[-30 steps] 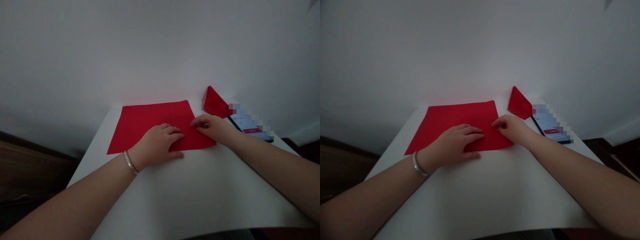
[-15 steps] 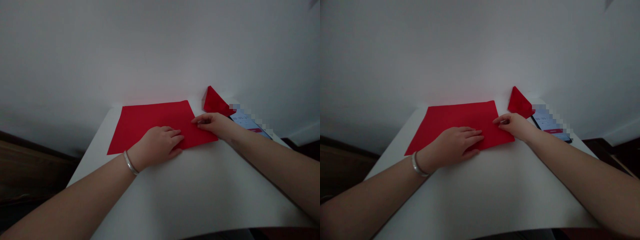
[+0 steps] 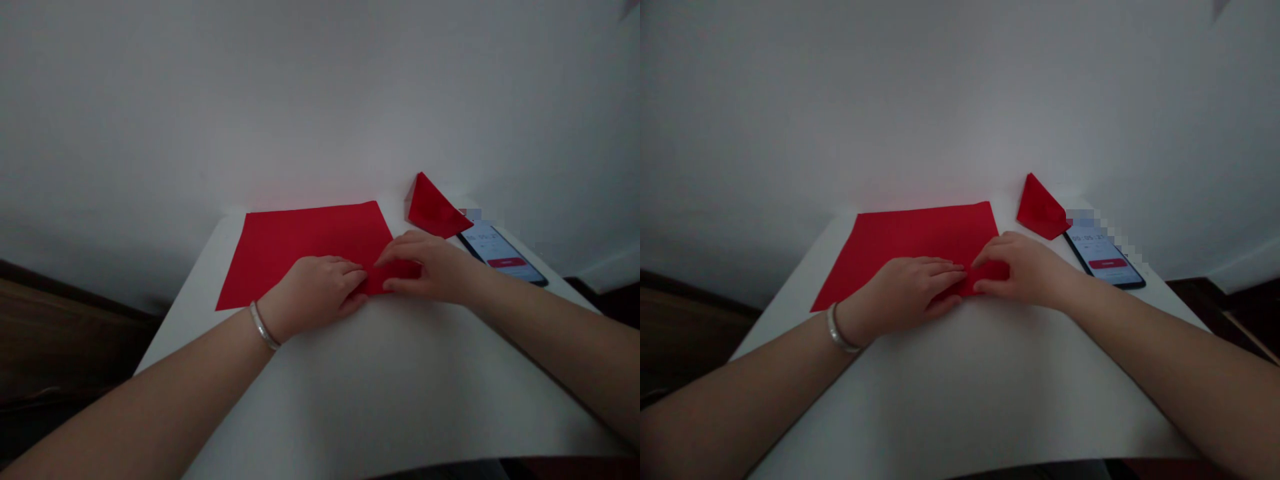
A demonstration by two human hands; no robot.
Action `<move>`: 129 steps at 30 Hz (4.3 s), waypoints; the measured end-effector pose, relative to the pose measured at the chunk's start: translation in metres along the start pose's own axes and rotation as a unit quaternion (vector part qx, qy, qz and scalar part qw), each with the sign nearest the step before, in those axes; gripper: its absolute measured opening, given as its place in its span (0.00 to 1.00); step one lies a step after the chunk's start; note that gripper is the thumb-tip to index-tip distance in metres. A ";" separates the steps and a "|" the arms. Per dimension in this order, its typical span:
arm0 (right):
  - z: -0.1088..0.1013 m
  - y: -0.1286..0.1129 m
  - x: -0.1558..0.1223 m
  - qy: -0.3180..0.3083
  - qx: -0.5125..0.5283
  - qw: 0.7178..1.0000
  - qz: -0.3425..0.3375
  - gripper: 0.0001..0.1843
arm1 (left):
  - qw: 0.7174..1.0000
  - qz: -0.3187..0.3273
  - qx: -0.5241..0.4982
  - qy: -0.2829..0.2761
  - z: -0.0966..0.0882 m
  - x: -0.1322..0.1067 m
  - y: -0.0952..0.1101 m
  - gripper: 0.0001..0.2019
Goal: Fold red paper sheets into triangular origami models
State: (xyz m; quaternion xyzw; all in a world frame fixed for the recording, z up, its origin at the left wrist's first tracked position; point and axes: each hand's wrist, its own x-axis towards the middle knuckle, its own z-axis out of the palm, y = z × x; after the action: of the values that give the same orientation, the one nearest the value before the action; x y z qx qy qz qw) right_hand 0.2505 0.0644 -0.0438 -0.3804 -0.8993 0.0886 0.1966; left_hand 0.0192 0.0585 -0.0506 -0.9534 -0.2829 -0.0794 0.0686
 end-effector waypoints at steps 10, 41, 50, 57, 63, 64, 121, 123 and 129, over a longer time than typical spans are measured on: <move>0.010 -0.012 0.000 -0.058 -0.073 0.995 -0.033 0.11 | 1.000 -0.001 -0.018 -0.005 -0.004 0.001 -0.006 0.17; 0.008 -0.005 -0.003 -0.083 -0.065 0.994 -0.031 0.23 | 0.999 -0.018 -0.033 -0.032 -0.005 -0.001 -0.013 0.20; -0.012 0.017 -0.013 -0.183 -0.070 0.978 0.068 0.33 | 0.999 -0.025 -0.032 -0.036 0.002 -0.006 -0.013 0.21; -0.011 0.024 -0.014 -0.188 -0.075 0.967 0.154 0.32 | 0.998 -0.023 -0.045 -0.040 0.006 -0.006 -0.009 0.25; -0.009 0.024 -0.010 -0.175 -0.068 0.956 0.225 0.27 | 0.996 -0.037 -0.072 -0.035 0.010 -0.004 -0.006 0.25; -0.010 0.023 -0.009 -0.171 -0.068 0.953 0.242 0.24 | 0.996 -0.038 -0.069 -0.035 0.010 -0.005 -0.006 0.24; 0.010 0.013 -0.006 -0.069 -0.097 0.993 0.004 0.28 | 0.994 -0.041 -0.095 -0.020 0.008 0.005 -0.009 0.25; 0.004 0.011 -0.006 -0.053 -0.106 0.993 -0.025 0.26 | 0.995 -0.041 -0.088 -0.016 0.008 0.005 -0.010 0.23; -0.005 -0.002 -0.006 -0.010 -0.118 0.989 -0.087 0.12 | 0.996 -0.040 -0.085 -0.009 0.007 0.006 -0.010 0.22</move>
State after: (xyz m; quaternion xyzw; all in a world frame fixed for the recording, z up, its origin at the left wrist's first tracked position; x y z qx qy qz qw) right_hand 0.2548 0.0584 -0.0403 -0.3201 -0.9352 -0.0320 0.1483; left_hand 0.0194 0.0712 -0.0558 -0.9444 -0.3136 -0.0973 -0.0187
